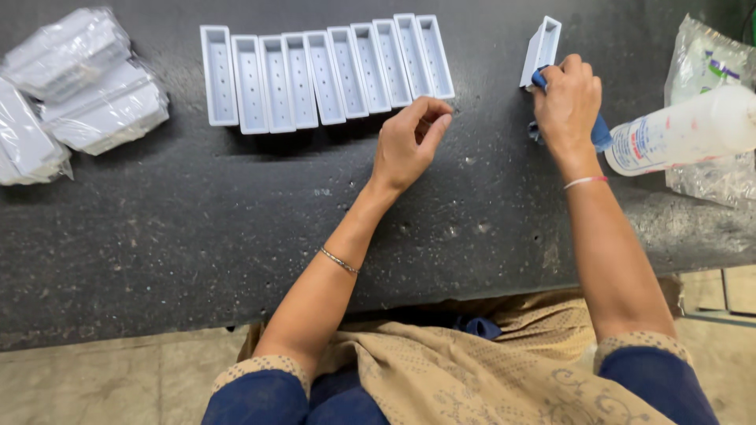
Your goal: The person wipes several white plastic rectangular parts with a blue cloth on a dark worktable, then stacks them. The person then picks up a wrapped bundle, unwraps it, and places the parts into a clear plastic bag.
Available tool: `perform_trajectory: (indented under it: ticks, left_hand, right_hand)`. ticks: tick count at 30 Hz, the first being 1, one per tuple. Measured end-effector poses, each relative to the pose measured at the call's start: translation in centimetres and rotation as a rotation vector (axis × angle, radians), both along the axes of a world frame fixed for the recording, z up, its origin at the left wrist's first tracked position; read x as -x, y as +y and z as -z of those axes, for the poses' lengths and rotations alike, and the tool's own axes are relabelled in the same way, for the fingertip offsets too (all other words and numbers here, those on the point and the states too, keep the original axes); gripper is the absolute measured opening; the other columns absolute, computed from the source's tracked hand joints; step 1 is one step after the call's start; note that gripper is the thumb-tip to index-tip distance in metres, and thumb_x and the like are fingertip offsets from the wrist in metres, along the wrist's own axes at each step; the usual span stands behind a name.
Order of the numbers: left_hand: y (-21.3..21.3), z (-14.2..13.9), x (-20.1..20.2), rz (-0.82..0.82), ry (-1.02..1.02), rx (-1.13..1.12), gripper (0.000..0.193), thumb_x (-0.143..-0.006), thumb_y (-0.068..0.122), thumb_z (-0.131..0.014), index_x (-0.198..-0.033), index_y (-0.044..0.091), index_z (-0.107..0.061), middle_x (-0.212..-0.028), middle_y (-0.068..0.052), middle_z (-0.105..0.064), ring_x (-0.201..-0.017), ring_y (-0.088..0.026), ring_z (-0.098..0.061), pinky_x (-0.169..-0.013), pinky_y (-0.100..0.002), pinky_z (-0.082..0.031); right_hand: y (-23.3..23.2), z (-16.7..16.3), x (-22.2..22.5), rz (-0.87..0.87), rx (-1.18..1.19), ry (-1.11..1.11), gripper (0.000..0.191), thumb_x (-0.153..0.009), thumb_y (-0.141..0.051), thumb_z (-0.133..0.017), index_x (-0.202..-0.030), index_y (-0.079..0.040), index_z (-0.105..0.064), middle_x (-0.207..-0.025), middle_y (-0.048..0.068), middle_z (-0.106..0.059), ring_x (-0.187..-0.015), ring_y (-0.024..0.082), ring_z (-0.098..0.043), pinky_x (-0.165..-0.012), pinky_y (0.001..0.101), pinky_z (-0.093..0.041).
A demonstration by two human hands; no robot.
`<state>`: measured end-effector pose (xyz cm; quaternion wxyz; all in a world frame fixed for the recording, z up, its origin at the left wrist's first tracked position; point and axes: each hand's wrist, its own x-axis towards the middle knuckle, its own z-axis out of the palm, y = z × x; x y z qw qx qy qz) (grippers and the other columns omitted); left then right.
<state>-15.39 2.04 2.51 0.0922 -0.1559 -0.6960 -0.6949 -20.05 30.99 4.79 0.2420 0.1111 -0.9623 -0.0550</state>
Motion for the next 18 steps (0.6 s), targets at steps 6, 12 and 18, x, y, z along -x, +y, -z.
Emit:
perform_trajectory:
  ticks: [6,12,18]
  left_hand:
    - [0.7,1.1,-0.3,0.055,0.004,0.009,0.015,-0.098,0.017,-0.069,-0.106,0.004,-0.069,-0.087,-0.007,-0.075,-0.074,-0.013,-0.073,-0.068,-0.027,-0.058]
    - [1.0,2.3,-0.4,0.063,0.018,0.102,0.024,-0.094,0.026,-0.074,-0.1,0.003,-0.07,-0.09,-0.008,-0.073,-0.076,-0.017,-0.073,-0.065,-0.03,-0.057]
    - [0.1,1.6,-0.9,0.057,-0.031,0.283,0.033,-0.088,0.037,-0.077,-0.089,0.005,-0.072,-0.08,-0.01,-0.07,-0.07,-0.024,-0.07,-0.065,-0.037,-0.053]
  right_hand:
    - [-7.5,-1.6,-10.5,0.001,0.008,-0.153,0.02,-0.089,-0.015,-0.082,-0.105,-0.007,-0.072,-0.104,0.012,-0.06,-0.095,0.031,-0.059,-0.08,0.0433,-0.045]
    - [-15.0,-4.0,-21.0,-0.037,0.259,-0.345,0.024,-0.083,-0.01,-0.08,-0.106,-0.006,-0.073,-0.099,0.01,-0.063,-0.088,0.03,-0.062,-0.078,0.0418,-0.048]
    - [-13.5,-5.8,-22.4,0.101,0.753,-0.368,0.029,-0.089,-0.012,-0.08,-0.115,-0.004,-0.073,-0.11,0.009,-0.067,-0.098,0.02,-0.067,-0.088,0.0336,-0.053]
